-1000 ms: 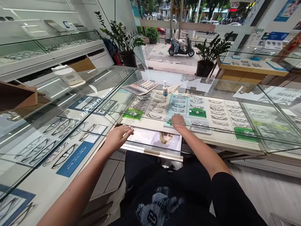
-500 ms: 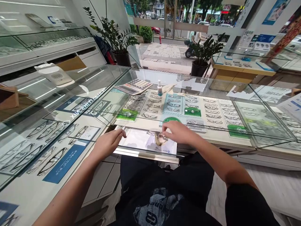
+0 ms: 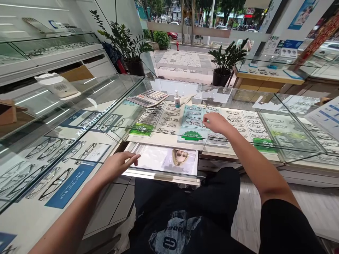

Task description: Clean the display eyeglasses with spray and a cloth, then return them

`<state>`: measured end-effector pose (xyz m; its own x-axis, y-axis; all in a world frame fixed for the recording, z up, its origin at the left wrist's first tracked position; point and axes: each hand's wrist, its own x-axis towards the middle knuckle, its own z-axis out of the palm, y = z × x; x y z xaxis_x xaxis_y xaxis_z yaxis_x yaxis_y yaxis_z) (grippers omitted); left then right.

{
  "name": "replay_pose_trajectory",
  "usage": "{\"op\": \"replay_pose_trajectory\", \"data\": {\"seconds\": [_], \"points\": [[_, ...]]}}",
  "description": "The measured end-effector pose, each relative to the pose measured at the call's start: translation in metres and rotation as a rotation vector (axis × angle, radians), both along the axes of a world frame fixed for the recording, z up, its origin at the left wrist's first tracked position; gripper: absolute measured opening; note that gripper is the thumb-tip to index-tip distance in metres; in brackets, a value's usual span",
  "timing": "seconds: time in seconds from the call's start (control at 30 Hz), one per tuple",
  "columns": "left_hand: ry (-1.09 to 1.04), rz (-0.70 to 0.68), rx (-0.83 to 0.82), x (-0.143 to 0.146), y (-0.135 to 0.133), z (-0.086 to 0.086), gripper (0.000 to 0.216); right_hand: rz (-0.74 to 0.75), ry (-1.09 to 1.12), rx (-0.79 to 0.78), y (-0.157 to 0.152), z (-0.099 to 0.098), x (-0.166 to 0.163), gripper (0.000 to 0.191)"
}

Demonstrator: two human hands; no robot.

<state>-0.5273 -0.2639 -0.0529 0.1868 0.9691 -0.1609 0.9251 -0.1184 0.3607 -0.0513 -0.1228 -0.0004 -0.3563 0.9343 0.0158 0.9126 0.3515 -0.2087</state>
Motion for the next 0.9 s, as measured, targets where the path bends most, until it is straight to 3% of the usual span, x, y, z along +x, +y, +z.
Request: {"op": "replay_pose_trajectory", "data": {"seconds": [0.17, 0.27, 0.37, 0.47, 0.57, 0.7, 0.8, 0.9], "points": [[0.014, -0.212, -0.131, 0.010, 0.016, 0.017, 0.062, 0.006, -0.011, -0.024, -0.004, -0.001, -0.004, 0.019], [-0.003, -0.378, -0.171, 0.034, 0.032, 0.028, 0.044, -0.011, -0.017, -0.055, -0.009, 0.000, -0.009, 0.020], [-0.008, -0.529, -0.272, 0.071, 0.050, 0.025, 0.033, -0.015, 0.031, -0.042, -0.012, 0.002, -0.005, 0.021], [0.111, -0.628, -0.257, 0.112, 0.070, 0.003, 0.040, -0.078, 0.153, 0.030, -0.011, 0.000, 0.017, 0.030], [0.236, -0.679, -0.090, 0.151, 0.095, -0.029, 0.033, -0.220, 0.209, 0.083, -0.011, -0.013, 0.056, 0.033], [0.230, -0.586, 0.077, 0.189, 0.139, -0.067, 0.033, -0.396, 0.204, 0.123, -0.018, -0.048, 0.105, 0.029], [0.215, -0.491, 0.162, 0.209, 0.179, -0.087, 0.034, -0.367, 0.278, 0.228, -0.024, -0.073, 0.123, 0.030], [0.188, -0.428, 0.239, 0.223, 0.220, -0.103, 0.037, -0.343, 0.306, 0.292, -0.026, -0.084, 0.125, 0.026]]}}
